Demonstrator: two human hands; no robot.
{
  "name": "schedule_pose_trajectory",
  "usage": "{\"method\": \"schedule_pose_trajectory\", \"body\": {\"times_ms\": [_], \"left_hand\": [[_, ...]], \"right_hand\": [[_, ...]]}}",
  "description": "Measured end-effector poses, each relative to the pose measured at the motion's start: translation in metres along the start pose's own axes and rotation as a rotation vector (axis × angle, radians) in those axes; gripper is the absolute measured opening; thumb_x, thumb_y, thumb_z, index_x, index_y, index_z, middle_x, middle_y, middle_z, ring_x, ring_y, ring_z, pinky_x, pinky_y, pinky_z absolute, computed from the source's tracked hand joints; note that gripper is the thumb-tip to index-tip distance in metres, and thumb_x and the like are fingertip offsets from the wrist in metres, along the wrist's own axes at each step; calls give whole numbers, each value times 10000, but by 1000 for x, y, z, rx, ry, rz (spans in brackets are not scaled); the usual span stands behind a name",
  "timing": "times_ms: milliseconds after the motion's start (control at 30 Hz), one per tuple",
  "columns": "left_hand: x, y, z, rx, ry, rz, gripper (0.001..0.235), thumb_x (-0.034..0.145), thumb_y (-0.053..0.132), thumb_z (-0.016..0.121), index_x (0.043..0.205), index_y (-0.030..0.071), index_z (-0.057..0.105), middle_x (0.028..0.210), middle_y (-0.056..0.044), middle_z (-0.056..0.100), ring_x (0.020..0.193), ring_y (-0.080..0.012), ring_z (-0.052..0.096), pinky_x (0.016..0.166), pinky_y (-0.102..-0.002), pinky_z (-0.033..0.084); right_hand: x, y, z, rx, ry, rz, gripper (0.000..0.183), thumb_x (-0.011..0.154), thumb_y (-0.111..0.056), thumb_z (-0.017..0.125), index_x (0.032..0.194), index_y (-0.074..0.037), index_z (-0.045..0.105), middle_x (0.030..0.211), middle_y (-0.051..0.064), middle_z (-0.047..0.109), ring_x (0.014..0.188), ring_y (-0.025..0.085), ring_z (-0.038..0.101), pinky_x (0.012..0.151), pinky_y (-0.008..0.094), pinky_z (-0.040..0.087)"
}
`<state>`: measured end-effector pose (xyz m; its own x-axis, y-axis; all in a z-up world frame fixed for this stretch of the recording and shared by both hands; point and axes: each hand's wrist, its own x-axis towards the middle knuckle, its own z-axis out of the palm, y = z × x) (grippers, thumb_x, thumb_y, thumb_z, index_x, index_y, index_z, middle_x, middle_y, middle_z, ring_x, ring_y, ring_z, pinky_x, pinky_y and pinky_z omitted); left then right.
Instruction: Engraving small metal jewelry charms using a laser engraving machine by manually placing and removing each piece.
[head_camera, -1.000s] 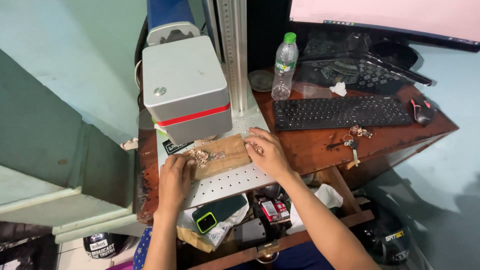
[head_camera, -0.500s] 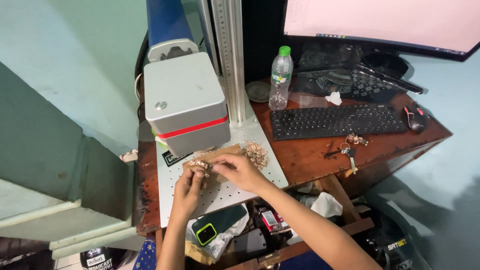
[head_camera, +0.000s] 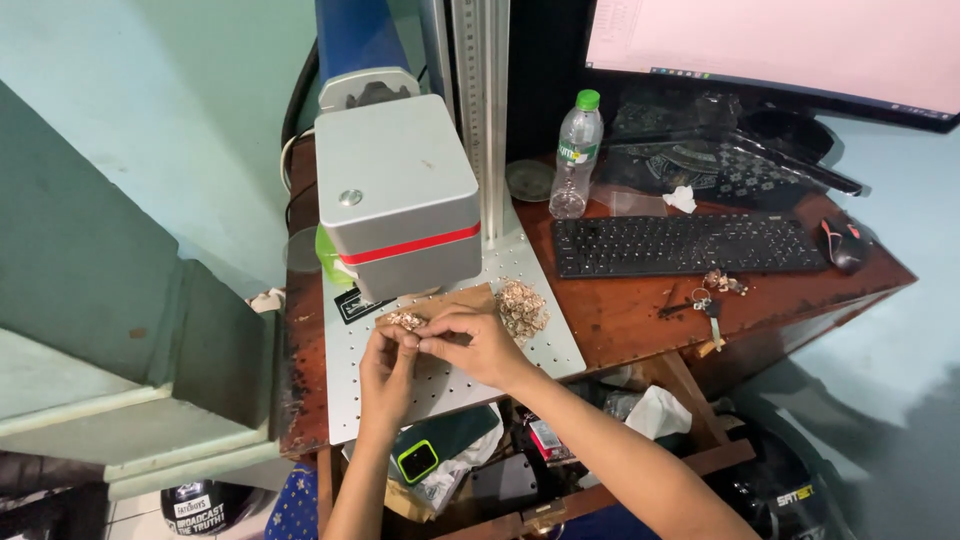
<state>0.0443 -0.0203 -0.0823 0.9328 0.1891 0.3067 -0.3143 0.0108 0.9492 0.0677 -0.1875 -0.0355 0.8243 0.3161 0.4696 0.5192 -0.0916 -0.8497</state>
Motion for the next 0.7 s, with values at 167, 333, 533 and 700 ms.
{"method": "schedule_pose_trajectory", "body": {"times_ms": [167, 333, 533, 700], "left_hand": [[0, 6, 0, -6, -49, -51, 224, 994, 240, 665, 923, 34, 717, 646, -115, 669, 601, -198, 644, 568, -314, 523], [-2, 21, 2, 11, -87, -126, 133, 896, 153, 803, 906, 20, 793, 652, -130, 735, 599, -192, 703, 569, -303, 548], [-8, 16, 7, -6, -129, -104, 158, 976, 149, 693, 919, 15, 755, 625, -129, 670, 531, -194, 626, 458, -299, 521], [-7, 5, 8, 138, -146, -48, 172, 978, 179, 679, 935, 19, 726, 613, -127, 643, 514, -200, 606, 456, -309, 487]], "right_hand": [[1, 4, -11, -58, -19, 0, 115, 862, -128, 817, 964, -86, 786, 899, 57, 765, 842, 148, 700, 749, 279, 570], [1, -9, -23, -215, -40, -132, 109, 847, -115, 807, 955, -110, 786, 916, 48, 765, 859, 207, 726, 741, 314, 594], [-3, -12, -30, -114, -112, 5, 104, 876, -124, 786, 962, -67, 796, 888, 91, 772, 829, 192, 708, 740, 321, 571], [-8, 2, -25, -60, -99, 127, 140, 868, -154, 779, 970, -59, 791, 838, 78, 761, 782, 119, 661, 673, 287, 548]]}}
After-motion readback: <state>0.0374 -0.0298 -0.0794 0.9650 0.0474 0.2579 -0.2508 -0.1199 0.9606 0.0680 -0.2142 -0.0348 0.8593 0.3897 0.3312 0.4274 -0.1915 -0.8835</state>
